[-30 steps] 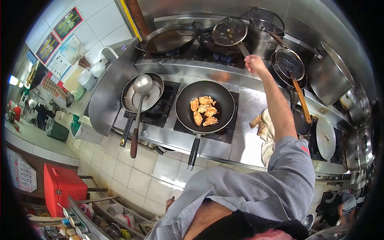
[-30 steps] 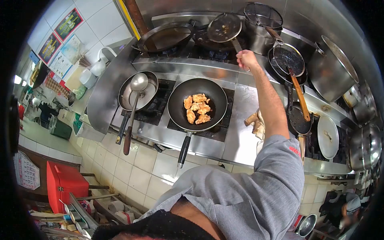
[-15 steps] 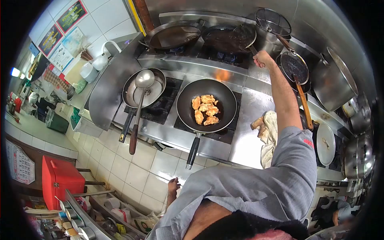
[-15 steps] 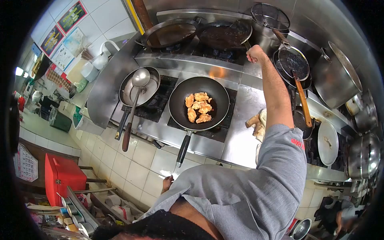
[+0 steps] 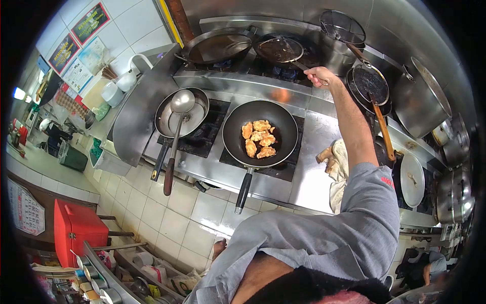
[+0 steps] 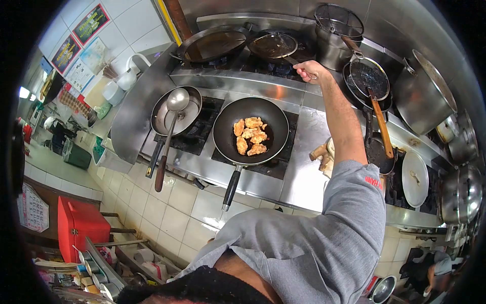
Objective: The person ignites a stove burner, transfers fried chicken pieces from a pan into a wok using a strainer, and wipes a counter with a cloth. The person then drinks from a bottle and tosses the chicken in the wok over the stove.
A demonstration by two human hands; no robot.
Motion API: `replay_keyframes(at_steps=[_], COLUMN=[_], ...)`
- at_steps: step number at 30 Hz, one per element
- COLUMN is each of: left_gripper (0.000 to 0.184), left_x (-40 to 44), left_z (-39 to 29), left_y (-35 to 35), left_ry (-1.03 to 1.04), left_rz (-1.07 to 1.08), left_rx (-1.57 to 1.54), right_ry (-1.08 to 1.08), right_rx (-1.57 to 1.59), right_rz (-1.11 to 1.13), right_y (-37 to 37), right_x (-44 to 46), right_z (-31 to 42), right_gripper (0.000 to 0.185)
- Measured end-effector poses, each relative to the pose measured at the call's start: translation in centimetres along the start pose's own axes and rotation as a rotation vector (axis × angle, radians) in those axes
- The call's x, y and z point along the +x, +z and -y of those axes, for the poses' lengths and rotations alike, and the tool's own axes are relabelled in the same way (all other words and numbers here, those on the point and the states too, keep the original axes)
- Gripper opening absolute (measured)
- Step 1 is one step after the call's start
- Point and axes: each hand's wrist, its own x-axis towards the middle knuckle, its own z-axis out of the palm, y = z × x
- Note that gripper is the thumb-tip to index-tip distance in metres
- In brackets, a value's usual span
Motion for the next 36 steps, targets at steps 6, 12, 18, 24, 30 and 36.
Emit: replay_keyframes(at_steps=[6, 12, 18, 24, 30, 36], left_gripper=[0.035, 0.034, 0.035, 0.045, 0.045, 0.043], left_x=[-1.4, -4.9, -4.5, -2.2, -4.3, -5.1], left_z=[-4.8, -12.4, -10.6, -5.1, -9.3, -10.8], left_y=[-1.2, -2.7, -2.4, -1.1, -1.6, -1.7], left_ry=[0.020, -0.147, -0.154, -0.059, -0.124, -0.157], left_rz=[-0.005, -0.019, -0.025, 0.007, -0.050, -0.037], left_rx=[-0.017, -0.283, -0.249, -0.372, -0.251, -0.201], right_ry=[-0.043, -0.072, -0.288, -0.375, -0.195, -0.053], right_rx=[-0.058, -0.021, -0.275, -1.080, -0.909, -0.479], right_rz=[-0.030, -0.047, -0.305, -0.686, -0.542, -0.252], right_y=[0.2, -1.6, -2.6, -3.0, -4.9, -2.7], right_x=[-2.7, -3.8, -4.3, -1.7, 3.4, 0.7], right_z=[-0.9, -1.9, -0.7, 0.7, -0.8, 1.3], right_gripper=[0.024, 0.025, 0.014, 0.018, 0.014, 0.025])
